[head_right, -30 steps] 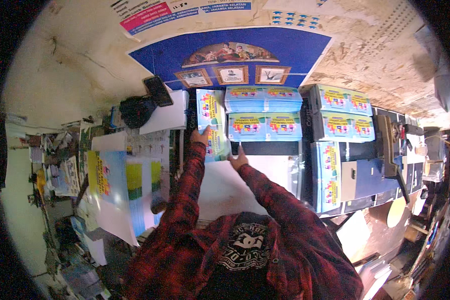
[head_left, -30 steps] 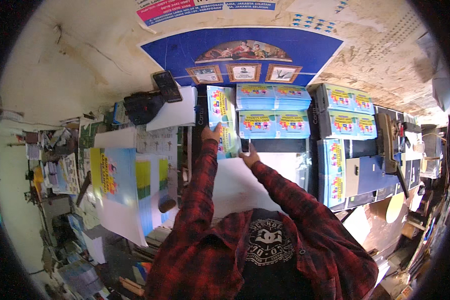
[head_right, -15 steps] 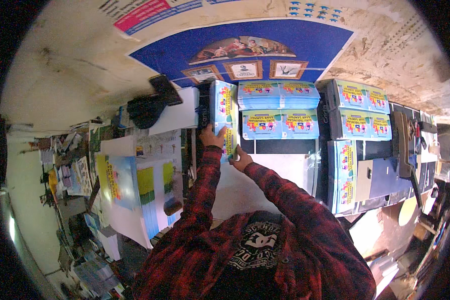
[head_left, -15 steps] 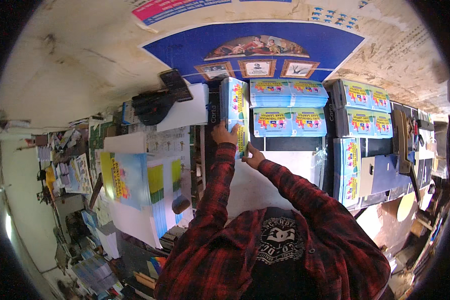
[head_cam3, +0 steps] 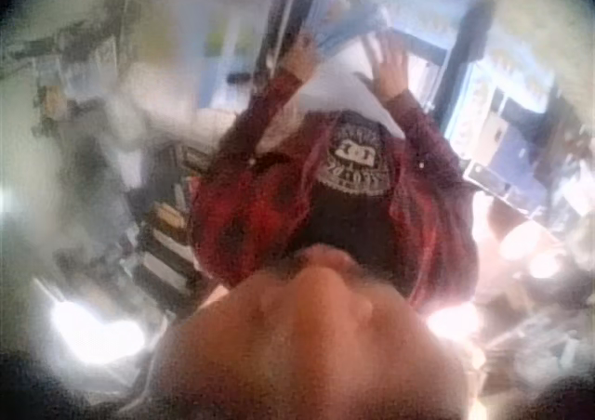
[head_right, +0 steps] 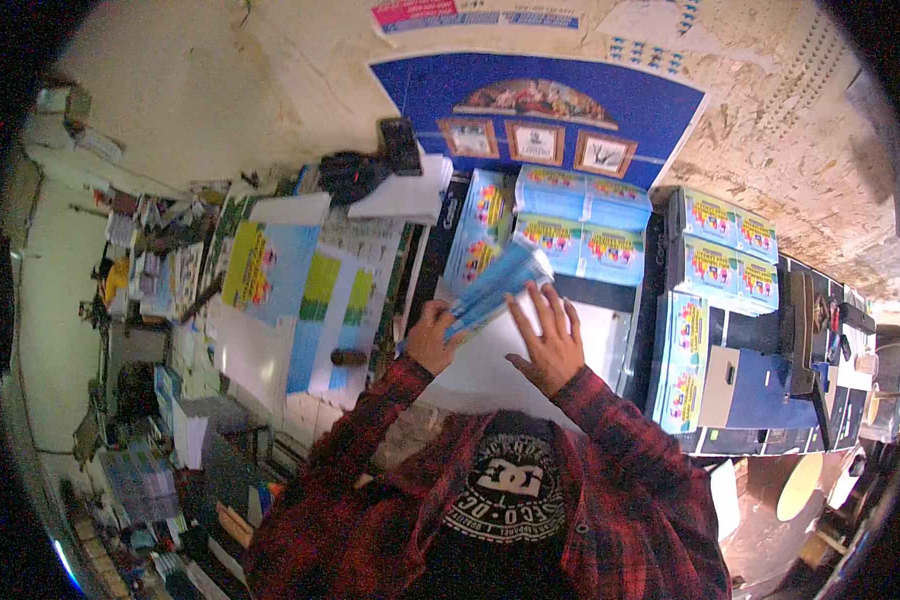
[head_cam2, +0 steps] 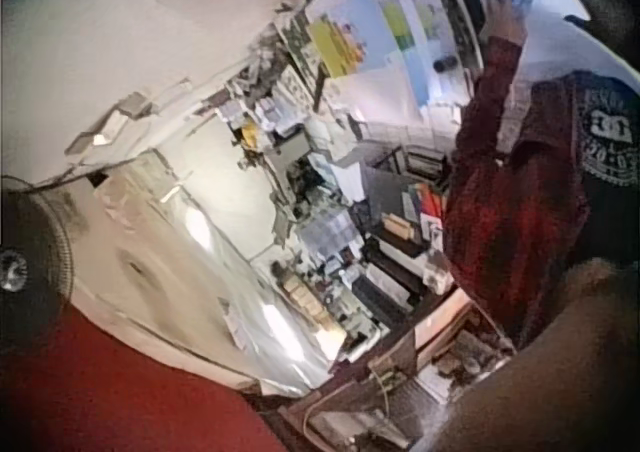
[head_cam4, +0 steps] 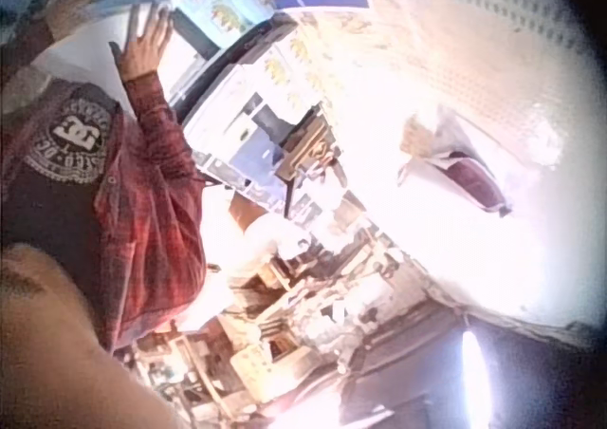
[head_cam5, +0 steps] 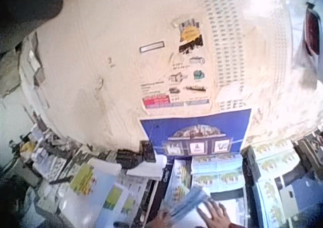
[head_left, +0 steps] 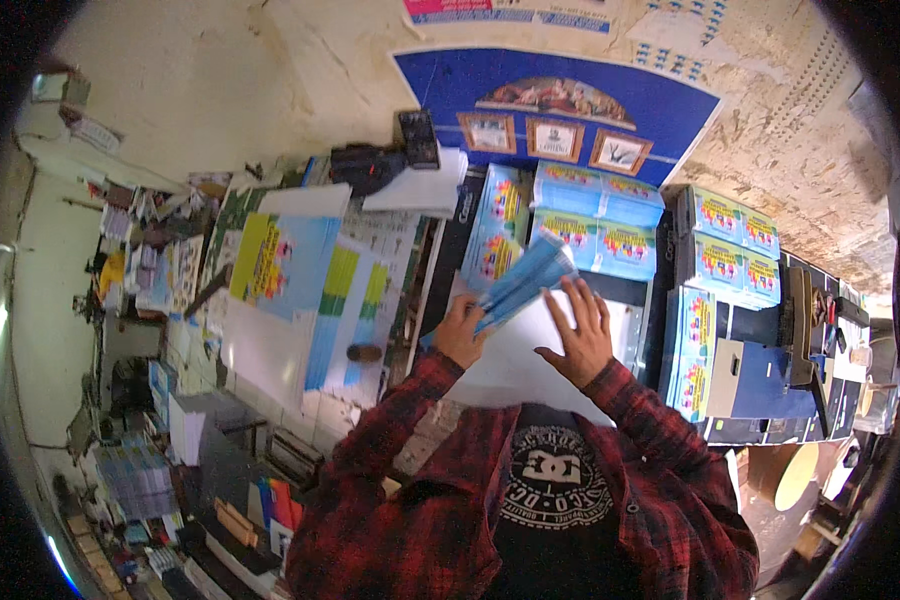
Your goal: The person repeatedly folds stacks of light blue printed papers in half by hand on a work table. The person aligns the edges of the paper stacks and presses down to create a crease, then places the folded stacks onto a growing pile on the right side of the table.
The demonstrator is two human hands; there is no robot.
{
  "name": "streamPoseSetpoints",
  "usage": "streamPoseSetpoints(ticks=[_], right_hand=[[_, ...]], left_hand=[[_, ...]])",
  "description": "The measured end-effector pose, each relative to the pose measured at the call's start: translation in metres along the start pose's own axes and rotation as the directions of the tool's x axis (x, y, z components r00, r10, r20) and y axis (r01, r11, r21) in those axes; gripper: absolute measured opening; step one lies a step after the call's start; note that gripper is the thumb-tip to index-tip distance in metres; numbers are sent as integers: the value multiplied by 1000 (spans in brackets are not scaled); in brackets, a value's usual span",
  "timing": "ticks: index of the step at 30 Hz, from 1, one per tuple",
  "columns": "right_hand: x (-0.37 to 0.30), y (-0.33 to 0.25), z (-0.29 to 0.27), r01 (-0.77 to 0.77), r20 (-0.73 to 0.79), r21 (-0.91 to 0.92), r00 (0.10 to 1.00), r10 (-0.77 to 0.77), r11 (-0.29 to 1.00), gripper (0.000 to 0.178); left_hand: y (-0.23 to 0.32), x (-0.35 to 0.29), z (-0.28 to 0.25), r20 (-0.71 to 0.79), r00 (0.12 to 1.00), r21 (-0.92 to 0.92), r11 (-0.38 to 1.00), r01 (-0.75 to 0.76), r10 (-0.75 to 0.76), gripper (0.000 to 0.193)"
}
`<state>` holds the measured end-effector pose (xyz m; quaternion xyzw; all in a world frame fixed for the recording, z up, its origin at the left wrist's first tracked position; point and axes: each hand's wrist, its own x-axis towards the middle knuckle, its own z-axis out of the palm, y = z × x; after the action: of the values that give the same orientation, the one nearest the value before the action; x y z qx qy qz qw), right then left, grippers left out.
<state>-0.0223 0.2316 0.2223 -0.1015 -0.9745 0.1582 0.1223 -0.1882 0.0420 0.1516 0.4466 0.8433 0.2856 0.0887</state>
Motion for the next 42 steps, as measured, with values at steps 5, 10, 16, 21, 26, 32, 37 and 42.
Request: streamPoseSetpoints(ticks=[5, 10, 16, 21, 26, 32, 37, 42], right_hand=[[-25, 24, 68, 203, 432, -248, 898, -79, 947, 97], [-73, 64, 104, 76, 511, -92, 859, -18, 993, 88], [-97, 102, 106, -57, 308, 207, 951, -10, 977, 68], [-114, 101, 119, -119, 166, 342, 984, 65, 932, 49], [-140, 97, 132, -310, 114, 723, 935, 336, 617, 91], [-150, 87, 148, -225, -12, 628, 954, 299, 745, 105], [-179, 75, 151, -446, 47, 528, 865, 499, 722, 99], [-183, 69, 129, -118, -61, 415, 986, 157, 902, 81]], left_hand=[[-9, -56, 84, 242, 928, 167, 929, -329, 285, 29], [-18, -78, 91, 187, 887, 71, 895, -441, 423, 45], [-74, -126, 59, 163, 985, 93, 993, -66, 50, 64], [-100, -134, 78, 42, 996, -50, 995, 82, -80, 58], [-73, -135, 78, 47, 965, -406, 878, 254, -257, 68], [-59, -140, 111, -124, 948, -470, 859, 204, -293, 102], [-60, -113, 87, 56, 939, -405, 852, 333, -340, 105], [-45, -104, 75, 223, 946, 15, 971, 237, -234, 101]])
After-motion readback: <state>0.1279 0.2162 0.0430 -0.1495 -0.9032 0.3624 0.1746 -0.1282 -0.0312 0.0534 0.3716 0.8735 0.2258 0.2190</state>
